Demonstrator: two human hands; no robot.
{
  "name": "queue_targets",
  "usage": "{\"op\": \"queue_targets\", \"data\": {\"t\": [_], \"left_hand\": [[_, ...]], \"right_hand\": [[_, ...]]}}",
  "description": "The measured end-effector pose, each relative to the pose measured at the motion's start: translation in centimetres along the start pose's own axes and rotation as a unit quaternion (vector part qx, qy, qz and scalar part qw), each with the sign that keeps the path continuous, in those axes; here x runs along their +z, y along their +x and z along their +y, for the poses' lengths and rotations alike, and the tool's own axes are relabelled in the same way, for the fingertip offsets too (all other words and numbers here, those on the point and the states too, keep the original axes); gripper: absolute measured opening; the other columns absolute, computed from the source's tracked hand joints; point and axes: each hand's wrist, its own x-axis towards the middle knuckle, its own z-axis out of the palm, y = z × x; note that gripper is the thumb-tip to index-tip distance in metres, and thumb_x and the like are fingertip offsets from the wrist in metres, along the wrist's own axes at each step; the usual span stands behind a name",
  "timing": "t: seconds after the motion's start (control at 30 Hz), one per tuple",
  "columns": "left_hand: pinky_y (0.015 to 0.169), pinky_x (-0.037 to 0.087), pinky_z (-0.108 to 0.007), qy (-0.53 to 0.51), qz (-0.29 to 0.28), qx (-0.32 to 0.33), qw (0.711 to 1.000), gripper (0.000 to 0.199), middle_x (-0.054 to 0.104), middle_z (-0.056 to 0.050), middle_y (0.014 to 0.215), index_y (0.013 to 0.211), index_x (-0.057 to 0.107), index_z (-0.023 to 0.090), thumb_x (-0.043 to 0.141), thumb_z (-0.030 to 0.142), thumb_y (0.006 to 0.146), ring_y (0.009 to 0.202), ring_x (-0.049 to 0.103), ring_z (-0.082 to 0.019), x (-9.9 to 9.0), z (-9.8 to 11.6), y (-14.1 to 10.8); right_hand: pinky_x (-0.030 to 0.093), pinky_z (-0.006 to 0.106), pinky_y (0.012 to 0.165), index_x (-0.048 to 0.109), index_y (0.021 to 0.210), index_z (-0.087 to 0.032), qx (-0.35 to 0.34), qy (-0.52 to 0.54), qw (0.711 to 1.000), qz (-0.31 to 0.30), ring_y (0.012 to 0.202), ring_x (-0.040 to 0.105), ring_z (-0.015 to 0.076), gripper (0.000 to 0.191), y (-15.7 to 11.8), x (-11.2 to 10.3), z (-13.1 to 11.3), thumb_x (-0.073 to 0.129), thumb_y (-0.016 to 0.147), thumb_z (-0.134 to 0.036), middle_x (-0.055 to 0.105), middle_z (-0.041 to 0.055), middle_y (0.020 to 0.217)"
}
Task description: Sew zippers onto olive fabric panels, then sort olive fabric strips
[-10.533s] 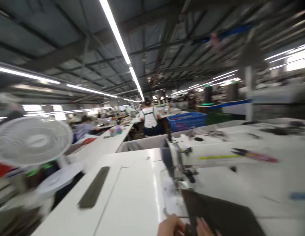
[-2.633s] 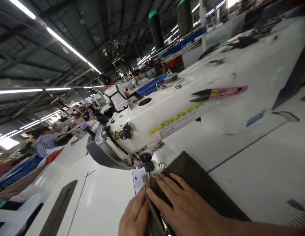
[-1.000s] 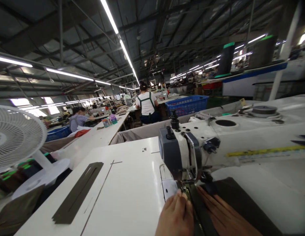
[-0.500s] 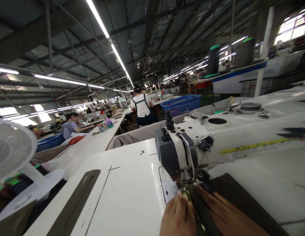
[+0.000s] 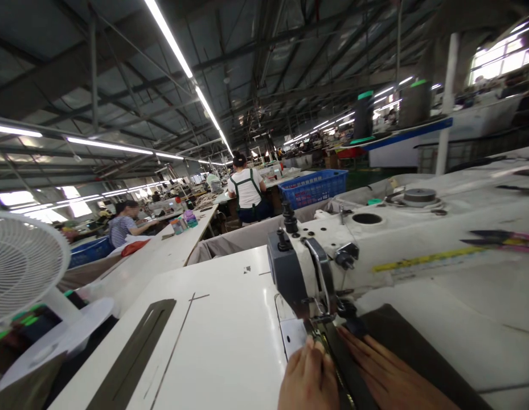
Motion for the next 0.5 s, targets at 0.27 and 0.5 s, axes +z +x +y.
{"op": "queue_targets", "data": {"t": [0.27,0.5], "left_hand": [[0.074,0.058,-0.037,0.022,-0.053,-0.031,0.998,0.020,0.069,-0.013,0.091,0.093,0.058,0.017,0.043,0.014,0.080,0.086,0.067,-0.026,0.4,-0.7,0.0],[0.072,0.058,-0.036,0.008,-0.106,-0.017,0.994,0.020,0.069,-0.012,0.089,0.089,0.057,0.018,0.048,0.009,0.074,0.082,0.068,-0.025,0.7,-1.6,0.8]], "right_hand": [[0.049,0.032,0.093,0.041,0.137,-0.022,0.012,-0.001,1.000,0.010,0.114,0.054,0.0215,0.053,-0.1,0.7,0.1,0.043,0.085,-0.016,0.054,0.0044,0.129],[0.046,0.031,0.096,0.044,0.135,-0.025,0.021,0.017,0.999,0.044,0.113,0.055,0.0209,0.050,-0.6,2.6,0.9,0.044,0.085,-0.019,0.056,0.0026,0.127]]}}
